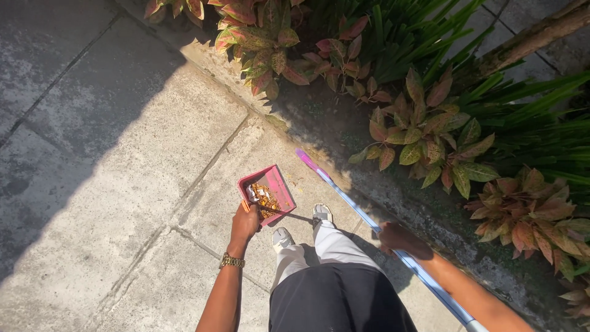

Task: Sweep dry leaves and debris from a concrete outdoor walkway into a dustpan using a broom.

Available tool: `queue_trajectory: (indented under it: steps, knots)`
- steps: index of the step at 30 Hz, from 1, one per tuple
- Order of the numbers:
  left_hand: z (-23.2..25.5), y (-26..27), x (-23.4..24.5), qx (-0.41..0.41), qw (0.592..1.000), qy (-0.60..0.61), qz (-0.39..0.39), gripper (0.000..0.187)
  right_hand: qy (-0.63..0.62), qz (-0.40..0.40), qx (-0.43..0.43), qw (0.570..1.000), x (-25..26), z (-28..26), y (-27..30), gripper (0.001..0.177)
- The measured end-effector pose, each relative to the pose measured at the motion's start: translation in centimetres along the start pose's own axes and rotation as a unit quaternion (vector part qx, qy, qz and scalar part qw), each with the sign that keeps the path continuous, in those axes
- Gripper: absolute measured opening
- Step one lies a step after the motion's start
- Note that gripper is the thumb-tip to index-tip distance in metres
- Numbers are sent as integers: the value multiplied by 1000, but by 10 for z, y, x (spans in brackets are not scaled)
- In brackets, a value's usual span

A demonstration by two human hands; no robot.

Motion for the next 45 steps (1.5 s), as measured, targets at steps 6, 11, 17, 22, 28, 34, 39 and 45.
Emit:
queue_trajectory:
  steps: [6, 11, 17, 22, 28, 34, 39, 45]
  knots:
    - [13, 5, 19, 10, 999, -34, 7, 39, 169, 9, -34, 985, 28, 27, 9, 29]
    - [-3, -23, 21, -32, 992, -91, 81, 42, 197, -36, -38, 979, -19, 11, -52, 28]
    - [-4, -41, -6, -67, 985, -107, 115, 43, 176, -95, 16, 980, -53, -83, -37, 30]
    - [11, -27, -14, -71, 987, -96, 110, 44, 162, -126, 56, 977, -18, -163, 28, 33]
    - [11, -13, -3, -60, 990, -80, 99, 43, 148, -98, 62, 982, -28, -122, -11, 31]
    - [13, -34, -5, -67, 989, -96, 88, 43, 311, 5, 128, 942, -68, -166, -63, 20]
    - [29, -9, -8, 7, 999, -42, 5, 39, 180, -110, 38, 977, -30, -191, 6, 27]
    - [48, 3, -17, -49, 999, 1, -21, 32, 60, -40, 28, 997, 4, -70, 56, 34]
Point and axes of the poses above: each hand's wrist, its own y-axis away from the middle knuckle, its own x-axis out of the back of the hand, z = x × y, the point moved 9 cm from there along -y, towards the middle knuckle, and after that the axes turned 15 degrees about x, right-handed, at the moved point
